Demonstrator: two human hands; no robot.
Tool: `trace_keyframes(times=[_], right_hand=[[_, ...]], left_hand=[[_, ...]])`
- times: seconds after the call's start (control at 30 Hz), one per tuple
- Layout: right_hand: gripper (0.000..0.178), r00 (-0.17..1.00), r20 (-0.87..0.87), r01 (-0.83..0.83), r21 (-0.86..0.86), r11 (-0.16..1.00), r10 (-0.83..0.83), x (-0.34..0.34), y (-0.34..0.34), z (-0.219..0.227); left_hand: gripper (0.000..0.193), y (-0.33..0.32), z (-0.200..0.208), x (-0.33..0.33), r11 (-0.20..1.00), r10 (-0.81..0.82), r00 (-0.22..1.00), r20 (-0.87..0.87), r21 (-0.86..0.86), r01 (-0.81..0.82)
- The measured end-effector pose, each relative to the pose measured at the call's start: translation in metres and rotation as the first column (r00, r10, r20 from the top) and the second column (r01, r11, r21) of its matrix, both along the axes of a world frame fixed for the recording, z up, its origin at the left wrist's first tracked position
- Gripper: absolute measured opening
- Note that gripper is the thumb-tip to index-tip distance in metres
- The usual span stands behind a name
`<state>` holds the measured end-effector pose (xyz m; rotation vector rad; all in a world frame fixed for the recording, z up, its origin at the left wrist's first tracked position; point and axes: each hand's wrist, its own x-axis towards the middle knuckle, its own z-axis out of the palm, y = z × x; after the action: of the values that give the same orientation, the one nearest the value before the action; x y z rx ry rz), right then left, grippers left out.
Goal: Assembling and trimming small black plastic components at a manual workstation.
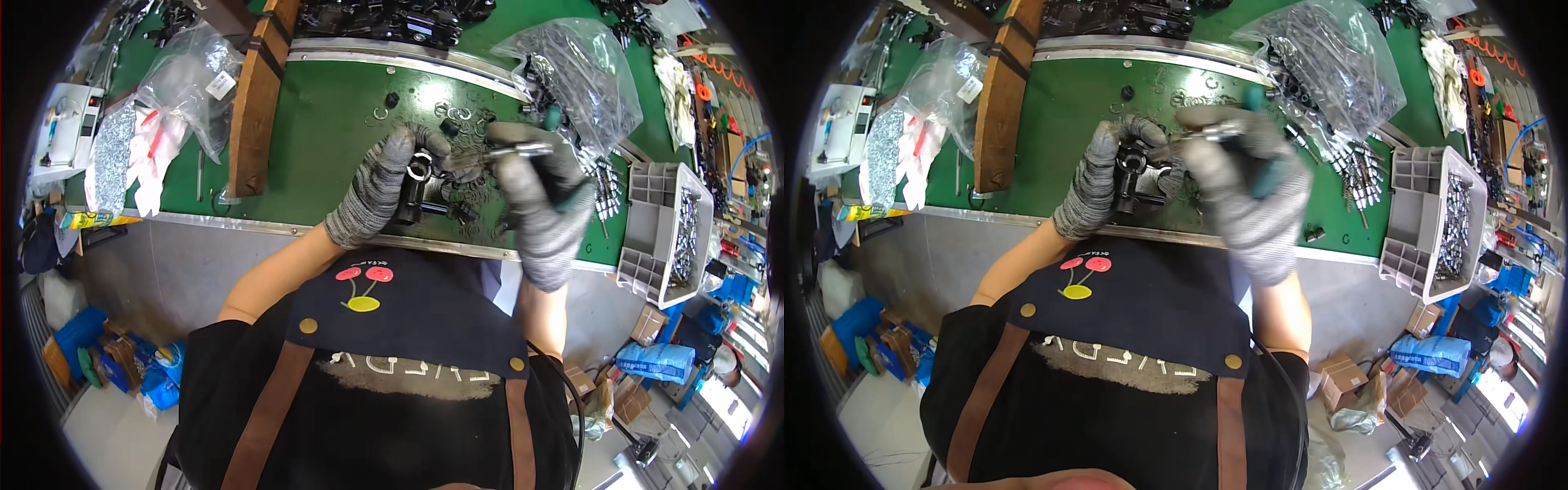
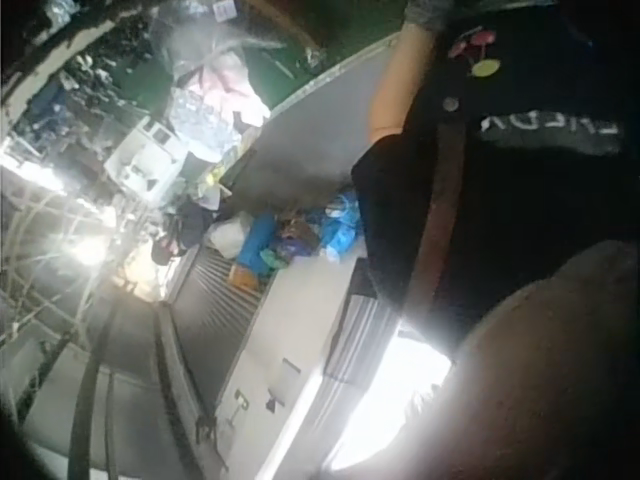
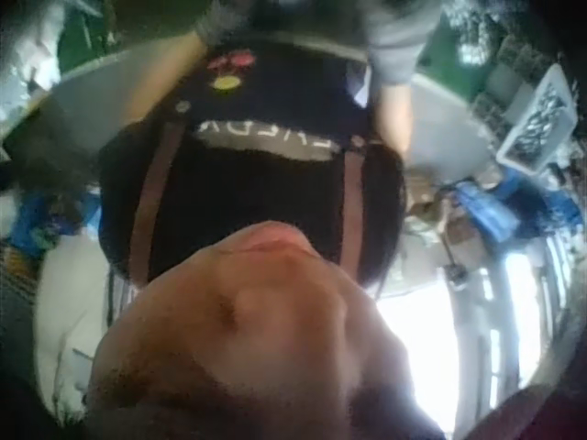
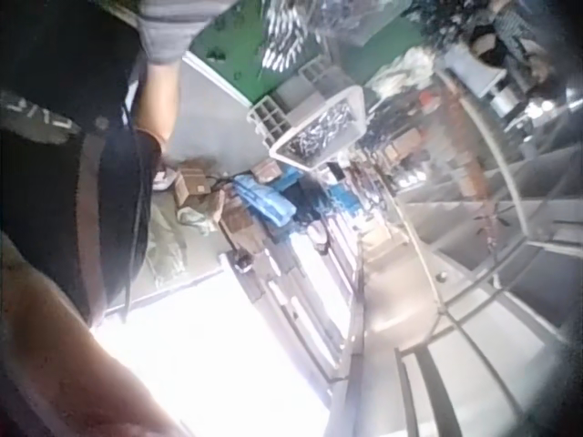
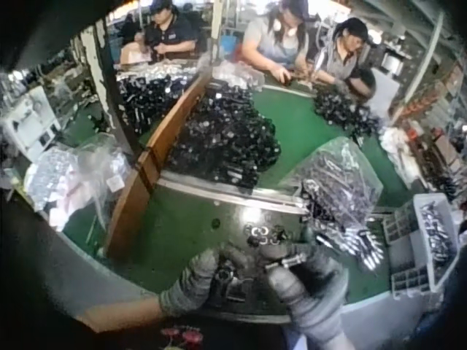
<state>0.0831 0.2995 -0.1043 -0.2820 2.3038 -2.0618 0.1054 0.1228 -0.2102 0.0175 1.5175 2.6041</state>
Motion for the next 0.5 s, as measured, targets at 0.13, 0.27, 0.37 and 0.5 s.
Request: trace_keyframes(times=[0.13,0.27,0.37,0.5], right_hand=[[0.027,0.856,-0.429,-0.122,0.372,0.920,0.287,-0.013,-0.019,-0.026],[0.044,0.799,-0.460,-0.074,0.563,0.823,0.386,-0.014,-0.020,-0.051],[0.065,0.911,-0.297,-0.175,0.351,0.920,0.286,-0.005,-0.009,-0.022],[0.100,0.906,-0.403,-0.113,0.059,0.992,0.127,-0.018,0.039,-0.013]], left_hand=[[0.058,0.005,0.010,0.002,0.987,0.075,0.997,0.030,-0.147,-0.070],[0.061,0.004,0.012,0.005,0.997,0.076,0.994,0.083,-0.014,-0.075],[0.063,-0.002,0.002,0.002,0.996,0.019,0.999,0.043,0.083,-0.023],[0.050,0.001,-0.011,0.000,0.966,-0.095,0.994,-0.060,0.236,0.107]])
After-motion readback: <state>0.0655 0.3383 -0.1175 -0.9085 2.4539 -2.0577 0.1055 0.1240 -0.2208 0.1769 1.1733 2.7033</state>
